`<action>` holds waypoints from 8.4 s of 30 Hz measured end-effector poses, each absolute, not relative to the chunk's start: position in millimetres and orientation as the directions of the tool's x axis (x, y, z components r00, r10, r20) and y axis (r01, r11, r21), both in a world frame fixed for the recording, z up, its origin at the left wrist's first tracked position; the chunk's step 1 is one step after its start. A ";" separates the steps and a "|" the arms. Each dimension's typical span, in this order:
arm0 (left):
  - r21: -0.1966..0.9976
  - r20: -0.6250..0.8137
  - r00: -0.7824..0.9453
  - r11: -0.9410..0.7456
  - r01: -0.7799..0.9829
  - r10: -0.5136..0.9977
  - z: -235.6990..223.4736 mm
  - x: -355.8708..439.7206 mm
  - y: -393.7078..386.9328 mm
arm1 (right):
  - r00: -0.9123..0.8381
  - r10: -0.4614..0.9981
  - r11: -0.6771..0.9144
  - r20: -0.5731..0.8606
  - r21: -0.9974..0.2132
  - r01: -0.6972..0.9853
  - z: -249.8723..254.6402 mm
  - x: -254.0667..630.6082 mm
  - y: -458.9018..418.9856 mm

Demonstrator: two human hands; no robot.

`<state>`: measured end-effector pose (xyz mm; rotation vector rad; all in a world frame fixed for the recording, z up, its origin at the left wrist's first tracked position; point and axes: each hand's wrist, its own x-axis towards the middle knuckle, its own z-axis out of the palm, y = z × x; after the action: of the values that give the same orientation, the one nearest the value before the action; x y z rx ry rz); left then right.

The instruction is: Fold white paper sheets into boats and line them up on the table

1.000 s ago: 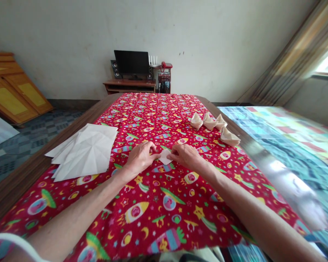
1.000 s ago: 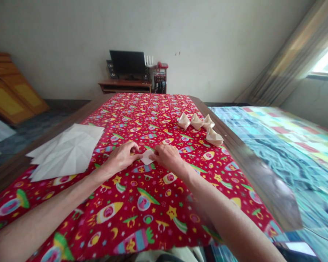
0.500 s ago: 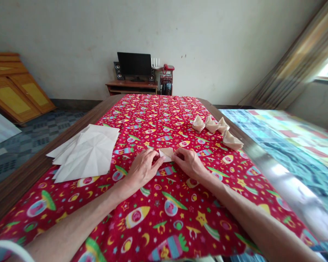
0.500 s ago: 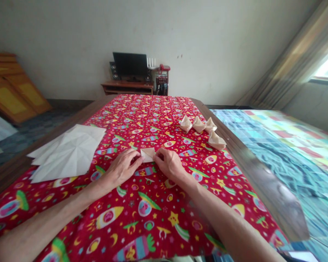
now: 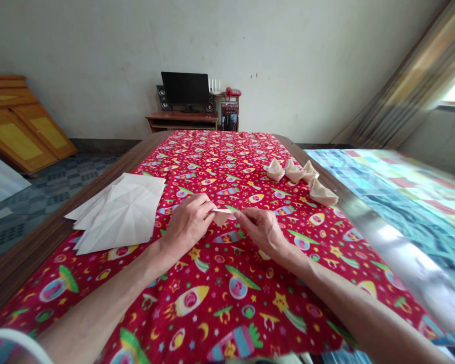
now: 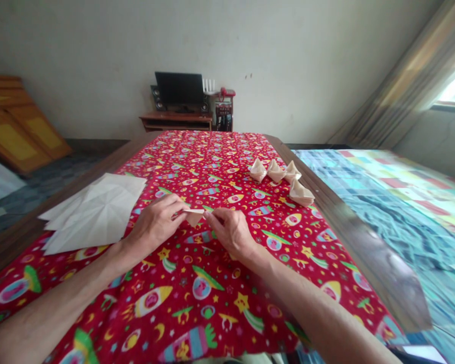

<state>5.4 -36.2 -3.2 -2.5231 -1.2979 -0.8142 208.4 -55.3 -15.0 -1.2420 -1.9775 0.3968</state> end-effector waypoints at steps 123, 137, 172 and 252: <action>0.778 0.427 0.207 -0.475 0.412 0.880 4.0 12.0 -44.7 | -0.230 0.912 0.391 0.339 -0.887 0.244 -24.5 207.2 -39.2; 0.765 0.384 0.146 -0.403 0.502 0.912 -13.9 -10.9 -19.4 | -0.083 0.916 0.387 0.392 -0.810 0.441 -18.4 226.5 -28.5; 0.102 0.198 0.745 -0.769 0.631 0.637 -26.7 7.8 -45.9 | -0.244 0.860 0.366 0.448 -0.209 0.907 -23.4 219.0 -39.0; 0.766 0.189 0.285 -0.323 0.556 0.940 -21.6 19.9 -50.9 | -0.222 0.936 0.348 0.272 -0.638 0.687 -17.0 198.3 -62.9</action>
<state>19.9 -50.9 -21.6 -2.9177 -1.9635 -1.2740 198.3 -62.9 -17.0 -1.4108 -1.9902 0.5141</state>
